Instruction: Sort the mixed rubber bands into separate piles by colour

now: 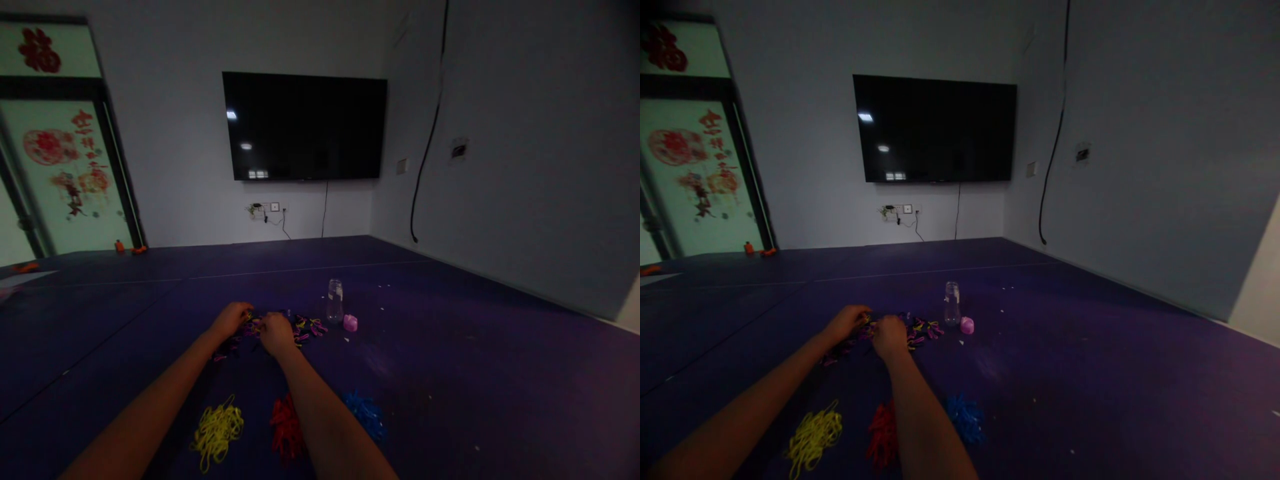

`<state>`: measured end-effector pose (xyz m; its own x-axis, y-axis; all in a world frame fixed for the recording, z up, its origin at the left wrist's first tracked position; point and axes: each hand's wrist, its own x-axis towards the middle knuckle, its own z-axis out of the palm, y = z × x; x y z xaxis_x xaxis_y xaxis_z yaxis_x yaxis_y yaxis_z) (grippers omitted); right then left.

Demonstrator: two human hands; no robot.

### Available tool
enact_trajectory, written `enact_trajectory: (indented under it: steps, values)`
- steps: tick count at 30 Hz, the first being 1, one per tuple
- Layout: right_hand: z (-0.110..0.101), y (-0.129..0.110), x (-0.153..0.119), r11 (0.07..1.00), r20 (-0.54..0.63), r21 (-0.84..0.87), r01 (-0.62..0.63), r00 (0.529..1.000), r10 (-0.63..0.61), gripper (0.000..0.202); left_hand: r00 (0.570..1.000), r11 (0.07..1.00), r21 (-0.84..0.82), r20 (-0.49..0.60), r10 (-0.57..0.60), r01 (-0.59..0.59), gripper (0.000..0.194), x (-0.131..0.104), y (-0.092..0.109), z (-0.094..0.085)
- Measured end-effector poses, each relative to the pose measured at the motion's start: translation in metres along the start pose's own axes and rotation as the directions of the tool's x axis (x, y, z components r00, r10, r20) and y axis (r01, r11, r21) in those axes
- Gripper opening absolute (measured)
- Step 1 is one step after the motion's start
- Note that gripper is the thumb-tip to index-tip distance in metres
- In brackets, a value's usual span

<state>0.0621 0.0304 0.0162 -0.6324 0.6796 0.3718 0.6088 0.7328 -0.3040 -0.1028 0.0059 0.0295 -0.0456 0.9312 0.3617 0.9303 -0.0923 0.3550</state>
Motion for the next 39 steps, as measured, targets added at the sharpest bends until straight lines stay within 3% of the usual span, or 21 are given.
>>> enact_trajectory:
  steps: [7,14,18,28,39]
  values:
    - [0.002,0.002,0.001,1.000,0.000,0.006,0.002,1.000,-0.002,0.028,0.999,0.990,0.129,0.006,0.052,-0.052,0.030,-0.002,0.002,0.004]
    - [0.001,0.001,0.000,1.000,0.000,0.006,-0.014,1.000,0.014,0.028,0.995,0.997,0.067,-0.093,-0.040,0.046,0.027,-0.006,-0.002,-0.009]
    - [0.001,0.001,0.001,1.000,0.001,0.011,-0.016,1.000,0.016,0.027,0.996,0.994,0.072,-0.042,-0.077,0.080,0.024,-0.013,-0.005,-0.019]
    - [0.000,0.002,0.001,1.000,0.008,0.023,-0.008,1.000,0.008,0.027,0.996,0.989,0.122,0.034,-0.088,0.083,0.029,-0.021,-0.005,-0.015]
    - [-0.004,0.001,0.000,0.999,0.032,0.032,0.001,0.999,-0.002,0.029,0.980,0.973,0.209,0.146,-0.135,0.103,0.021,-0.024,-0.007,-0.028]
